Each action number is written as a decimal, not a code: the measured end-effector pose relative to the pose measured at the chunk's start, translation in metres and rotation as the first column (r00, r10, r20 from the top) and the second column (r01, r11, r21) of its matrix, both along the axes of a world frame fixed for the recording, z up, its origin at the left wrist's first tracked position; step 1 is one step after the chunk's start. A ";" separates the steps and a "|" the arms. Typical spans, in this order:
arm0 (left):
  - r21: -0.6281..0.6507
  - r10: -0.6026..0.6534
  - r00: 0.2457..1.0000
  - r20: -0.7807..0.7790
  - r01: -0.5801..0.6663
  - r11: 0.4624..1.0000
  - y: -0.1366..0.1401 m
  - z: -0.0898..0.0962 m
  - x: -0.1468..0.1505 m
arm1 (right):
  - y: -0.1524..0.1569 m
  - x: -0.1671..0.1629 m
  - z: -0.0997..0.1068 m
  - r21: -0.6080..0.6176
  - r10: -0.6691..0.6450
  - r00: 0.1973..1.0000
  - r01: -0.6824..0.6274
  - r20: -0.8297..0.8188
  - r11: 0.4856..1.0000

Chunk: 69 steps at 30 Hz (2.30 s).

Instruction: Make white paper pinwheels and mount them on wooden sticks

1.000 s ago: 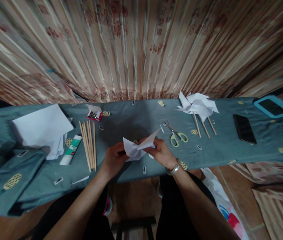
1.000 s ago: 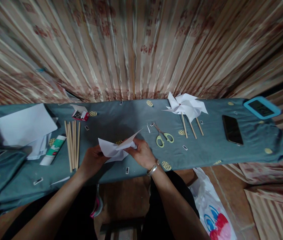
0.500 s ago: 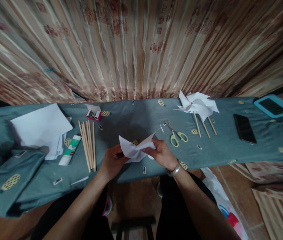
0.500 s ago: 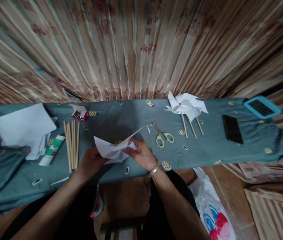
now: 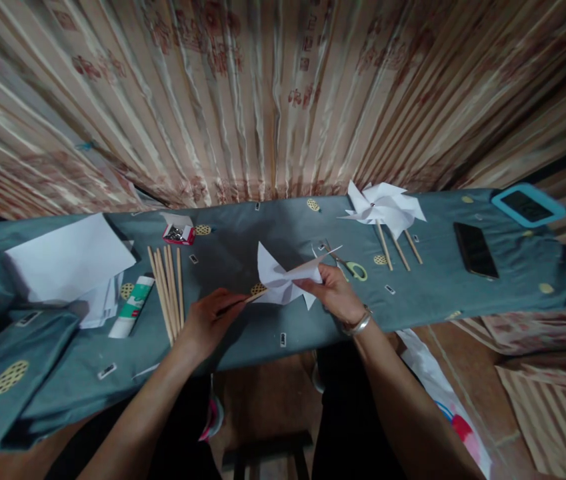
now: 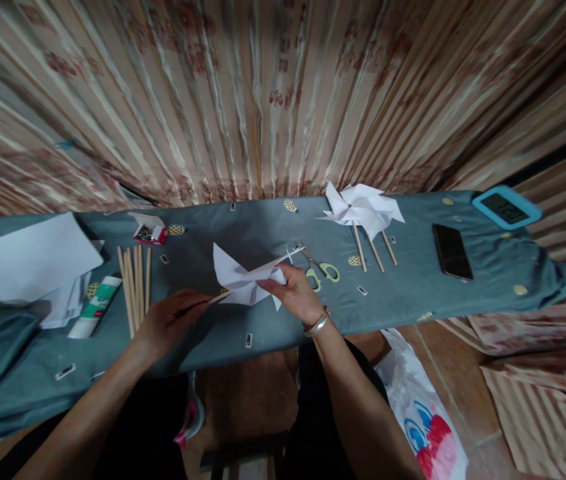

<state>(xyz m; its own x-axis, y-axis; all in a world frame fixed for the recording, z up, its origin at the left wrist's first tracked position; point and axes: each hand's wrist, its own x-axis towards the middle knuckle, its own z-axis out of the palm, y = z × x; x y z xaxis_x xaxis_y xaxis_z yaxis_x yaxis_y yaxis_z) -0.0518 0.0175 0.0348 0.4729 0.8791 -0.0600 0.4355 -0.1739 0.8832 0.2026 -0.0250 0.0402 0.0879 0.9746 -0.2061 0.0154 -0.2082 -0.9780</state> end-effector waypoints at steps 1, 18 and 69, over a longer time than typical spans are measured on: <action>0.000 0.001 1.000 -0.006 -0.001 1.000 -0.001 0.000 -0.002 | 0.000 0.002 0.001 -0.005 -0.009 1.000 0.009 -0.026 1.000; 0.032 0.047 0.997 0.057 -0.049 0.998 -0.021 0.003 -0.003 | -0.003 -0.003 0.000 0.005 -0.014 0.995 0.015 -0.095 1.000; -0.753 0.571 0.689 0.447 -0.055 0.656 -0.003 -0.002 0.043 | 0.025 -0.046 0.005 -0.152 -0.301 0.770 0.261 -0.563 0.953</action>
<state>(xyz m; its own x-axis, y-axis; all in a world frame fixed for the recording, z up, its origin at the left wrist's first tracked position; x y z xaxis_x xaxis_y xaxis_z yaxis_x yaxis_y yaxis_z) -0.0091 0.0143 0.0327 0.3210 0.8167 -0.4795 -0.3287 0.5709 0.7523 0.1565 0.0003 0.0453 0.2020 0.9088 -0.3651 -0.6121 -0.1738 -0.7715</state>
